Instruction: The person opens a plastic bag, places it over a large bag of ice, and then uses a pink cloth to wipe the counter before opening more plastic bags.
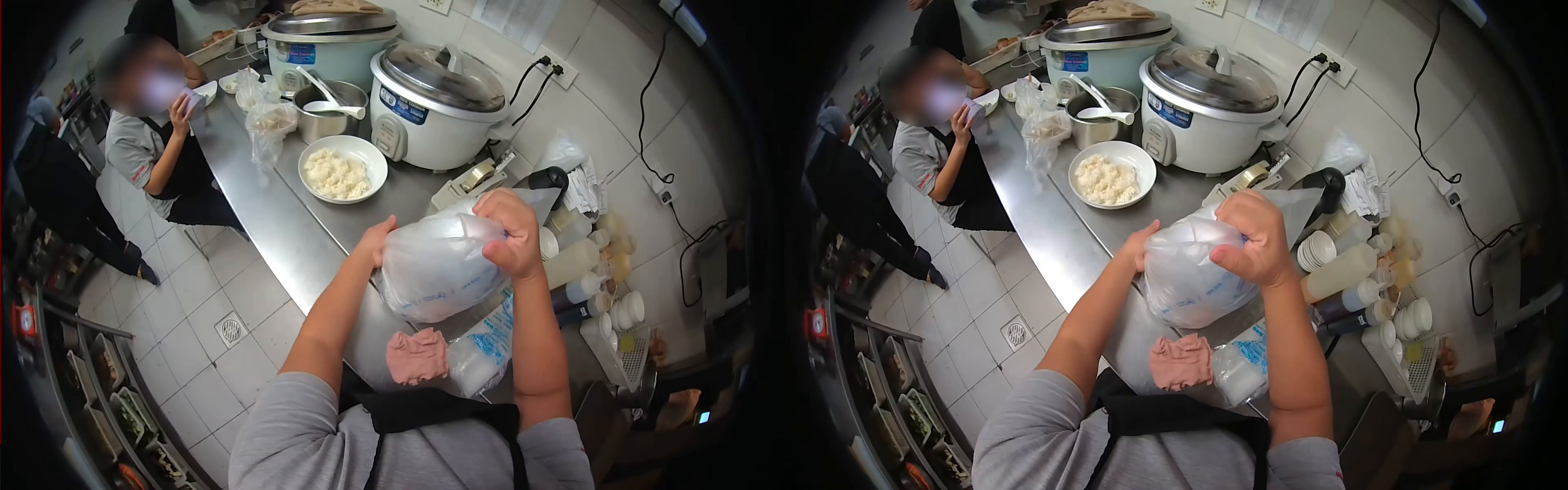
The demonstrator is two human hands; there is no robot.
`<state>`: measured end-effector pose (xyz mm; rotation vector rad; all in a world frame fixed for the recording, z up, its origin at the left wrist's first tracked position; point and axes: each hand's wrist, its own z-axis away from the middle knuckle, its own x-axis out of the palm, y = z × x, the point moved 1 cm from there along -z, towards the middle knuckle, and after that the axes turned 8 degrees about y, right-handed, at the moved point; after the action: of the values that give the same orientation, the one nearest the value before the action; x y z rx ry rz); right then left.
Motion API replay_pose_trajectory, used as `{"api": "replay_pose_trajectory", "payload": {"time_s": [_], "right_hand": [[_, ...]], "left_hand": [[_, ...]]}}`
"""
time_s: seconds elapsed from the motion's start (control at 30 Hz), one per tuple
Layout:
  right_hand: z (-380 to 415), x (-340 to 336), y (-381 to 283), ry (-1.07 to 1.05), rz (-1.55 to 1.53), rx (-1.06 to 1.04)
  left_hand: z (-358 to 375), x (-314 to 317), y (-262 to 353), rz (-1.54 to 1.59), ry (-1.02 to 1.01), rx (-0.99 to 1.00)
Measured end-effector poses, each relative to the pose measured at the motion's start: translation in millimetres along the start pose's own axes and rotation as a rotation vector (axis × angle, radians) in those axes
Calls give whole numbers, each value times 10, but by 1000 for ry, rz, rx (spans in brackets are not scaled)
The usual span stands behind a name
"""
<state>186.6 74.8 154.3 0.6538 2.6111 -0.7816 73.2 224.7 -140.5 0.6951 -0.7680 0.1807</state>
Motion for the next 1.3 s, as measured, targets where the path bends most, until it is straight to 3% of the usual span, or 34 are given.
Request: {"api": "replay_pose_trajectory", "payload": {"time_s": [0.1, 0.17, 0.3, 0.43, 0.53, 0.6, 0.63, 0.73, 0.93, 0.97, 1.17, 1.3], "right_hand": [[78, -63, 84, 79, 35, -26], [142, -128, 155, 153, 7, -29], [282, -201, 47, 254, 83, 214], [105, -72, -304, 271, 551, 449], [9, 100, -491, 265, 958, 463], [37, 148, -425, 213, 1063, 437], [53, 135, -388, 206, 1064, 434], [103, 16, -312, 201, 1039, 416], [121, -32, -369, 205, 816, 257], [126, -40, -376, 192, 764, 226], [105, -27, -321, 159, 578, 84], [95, -17, -217, 165, 394, 44]], "left_hand": [[545, 216, -74, 44, 149, 205], [710, 155, -201, -118, 213, 342], [1012, 148, -695, -320, 337, 634], [1093, 120, -1006, -302, 276, 827], [1205, 163, -1040, -319, 230, 785], [1296, 195, -967, -342, 256, 639], [1328, 194, -901, -357, 268, 565], [1381, 97, -603, 89, -316, 105], [1264, 114, -309, 324, -194, -139], [1128, 51, -279, 370, -259, -176], [696, 165, -6, 214, -136, -237], [460, 91, -105, -114, 91, 108]]}}
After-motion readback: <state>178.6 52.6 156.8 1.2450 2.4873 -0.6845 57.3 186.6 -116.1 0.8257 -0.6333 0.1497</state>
